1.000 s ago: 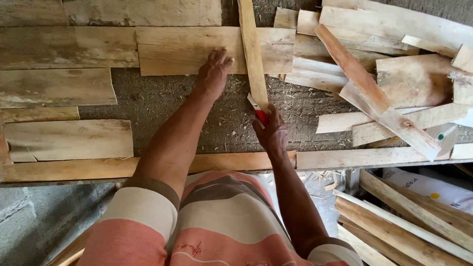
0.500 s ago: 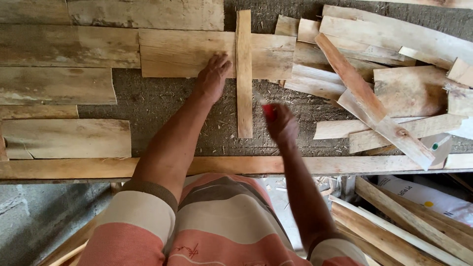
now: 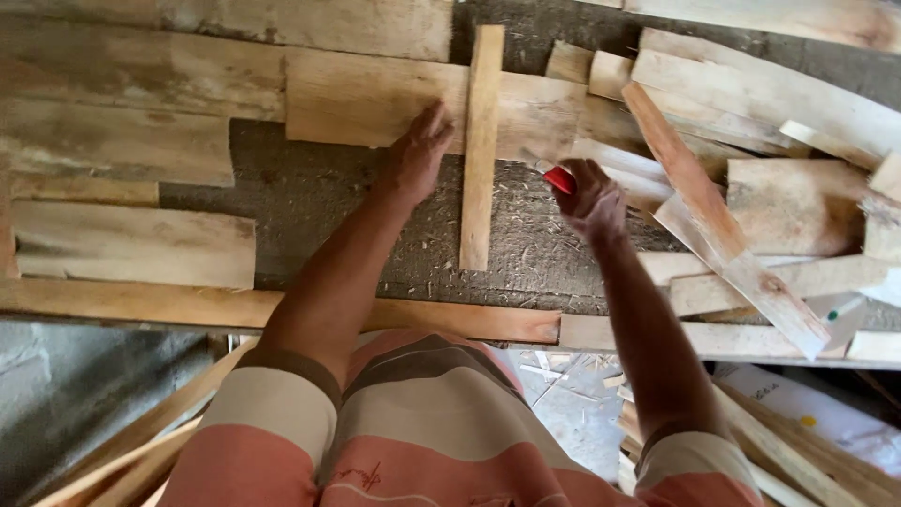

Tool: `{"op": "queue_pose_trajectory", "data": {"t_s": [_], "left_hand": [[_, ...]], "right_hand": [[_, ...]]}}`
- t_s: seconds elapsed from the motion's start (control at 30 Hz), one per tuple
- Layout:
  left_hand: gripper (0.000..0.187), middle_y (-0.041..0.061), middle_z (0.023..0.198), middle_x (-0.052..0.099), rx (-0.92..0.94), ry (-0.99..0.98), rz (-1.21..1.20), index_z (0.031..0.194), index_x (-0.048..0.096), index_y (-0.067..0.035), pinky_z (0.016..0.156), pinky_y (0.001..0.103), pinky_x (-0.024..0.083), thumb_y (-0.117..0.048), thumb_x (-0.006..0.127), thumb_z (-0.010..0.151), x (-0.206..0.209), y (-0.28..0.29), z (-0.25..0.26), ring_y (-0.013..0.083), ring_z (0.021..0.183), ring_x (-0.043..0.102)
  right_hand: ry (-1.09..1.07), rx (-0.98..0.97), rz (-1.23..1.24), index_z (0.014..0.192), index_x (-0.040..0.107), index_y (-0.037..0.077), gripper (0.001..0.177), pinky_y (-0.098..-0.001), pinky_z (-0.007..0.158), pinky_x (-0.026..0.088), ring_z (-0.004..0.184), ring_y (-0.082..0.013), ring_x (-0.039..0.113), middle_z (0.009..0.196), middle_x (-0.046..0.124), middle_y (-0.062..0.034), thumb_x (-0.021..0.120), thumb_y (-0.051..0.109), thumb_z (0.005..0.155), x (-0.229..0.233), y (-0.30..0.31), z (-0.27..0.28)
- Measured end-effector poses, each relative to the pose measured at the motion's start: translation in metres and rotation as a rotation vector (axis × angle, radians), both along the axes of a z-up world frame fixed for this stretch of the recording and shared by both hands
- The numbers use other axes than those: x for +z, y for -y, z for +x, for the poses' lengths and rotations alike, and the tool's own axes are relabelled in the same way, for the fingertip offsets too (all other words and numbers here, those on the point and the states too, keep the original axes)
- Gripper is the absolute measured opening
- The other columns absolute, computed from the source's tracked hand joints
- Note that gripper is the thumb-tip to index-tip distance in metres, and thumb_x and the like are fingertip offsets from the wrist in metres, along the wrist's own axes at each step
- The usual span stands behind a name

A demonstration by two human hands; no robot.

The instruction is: Selecting, measuring, and fitting thin wood strips into a wooden frame, using a utility knife to trim them to size.

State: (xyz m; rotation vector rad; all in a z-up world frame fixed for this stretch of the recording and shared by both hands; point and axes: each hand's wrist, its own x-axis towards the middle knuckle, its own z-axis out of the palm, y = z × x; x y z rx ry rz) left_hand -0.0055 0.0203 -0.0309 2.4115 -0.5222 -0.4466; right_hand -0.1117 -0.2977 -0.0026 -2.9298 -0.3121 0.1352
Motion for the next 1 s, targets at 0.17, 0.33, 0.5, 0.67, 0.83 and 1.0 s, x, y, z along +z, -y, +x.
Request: {"op": "queue_pose_trajectory", "data": {"t_s": [0.17,0.33,0.5,0.67,0.83,1.0], "left_hand": [[0.066,0.014,0.171,0.022,-0.070,0.205,0.046,0.151,0.051,-0.012,0.119,0.037,0.044,0.015,0.056,0.091,-0.025,-0.003,-0.005,0.0343,0.155,0.032],[0.072,0.013,0.171,0.018,-0.052,0.198,0.013,0.158,0.043,-0.014,0.124,0.034,0.035,0.016,0.051,0.093,-0.059,-0.002,-0.009,0.0343,0.155,0.027],[0.069,0.013,0.172,0.012,-0.069,0.224,0.122,0.161,0.038,-0.011,0.127,0.032,0.027,0.012,0.049,0.096,-0.063,0.001,-0.009,0.0330,0.157,0.021],[0.063,0.012,0.172,0.006,-0.128,0.272,0.204,0.162,0.031,-0.013,0.129,0.039,0.015,0.000,0.045,0.102,-0.037,-0.001,-0.009,0.0329,0.158,0.013],[0.061,0.017,0.172,0.001,-0.226,0.202,0.304,0.162,0.024,-0.006,0.130,0.044,0.009,-0.022,0.044,0.107,-0.011,-0.006,-0.010,0.0364,0.159,0.005],[0.066,0.021,0.170,-0.001,-0.270,0.245,0.380,0.163,0.021,-0.003,0.129,0.045,0.006,-0.033,0.041,0.107,-0.003,-0.008,-0.012,0.0378,0.158,0.002]], "right_hand": [[-0.003,-0.275,0.347,0.128,0.061,0.017,0.041,-0.0371,0.083,0.064,0.098,-0.0212,0.071,0.115,0.073,-0.0093,0.084,0.030,0.097,-0.019,-0.068,-0.021],[-0.107,-0.404,0.414,0.136,0.037,0.006,0.085,-0.0433,0.077,0.063,0.097,-0.0305,0.068,0.114,0.066,-0.0178,0.093,0.031,0.077,0.002,-0.144,-0.024],[0.065,-0.396,0.471,0.148,0.025,-0.001,0.089,-0.0422,0.072,0.065,0.099,-0.0345,0.068,0.123,0.059,-0.0278,0.085,0.026,0.089,-0.007,-0.164,-0.025],[-0.117,-0.534,0.335,0.145,0.036,0.006,0.066,-0.0424,0.073,0.063,0.086,-0.0267,0.067,0.107,0.070,-0.0123,0.075,0.027,0.097,0.006,-0.131,-0.027],[0.007,-0.305,-0.429,0.128,0.039,0.013,0.047,-0.0478,0.094,0.059,0.079,-0.0214,0.063,0.103,0.061,-0.0092,0.074,0.020,0.098,0.018,-0.040,-0.034],[0.057,-0.776,-0.205,0.142,0.032,0.005,0.073,-0.0486,0.080,0.058,0.088,-0.0298,0.063,0.111,0.058,-0.0178,0.081,0.027,0.092,0.021,0.035,-0.056]]}}
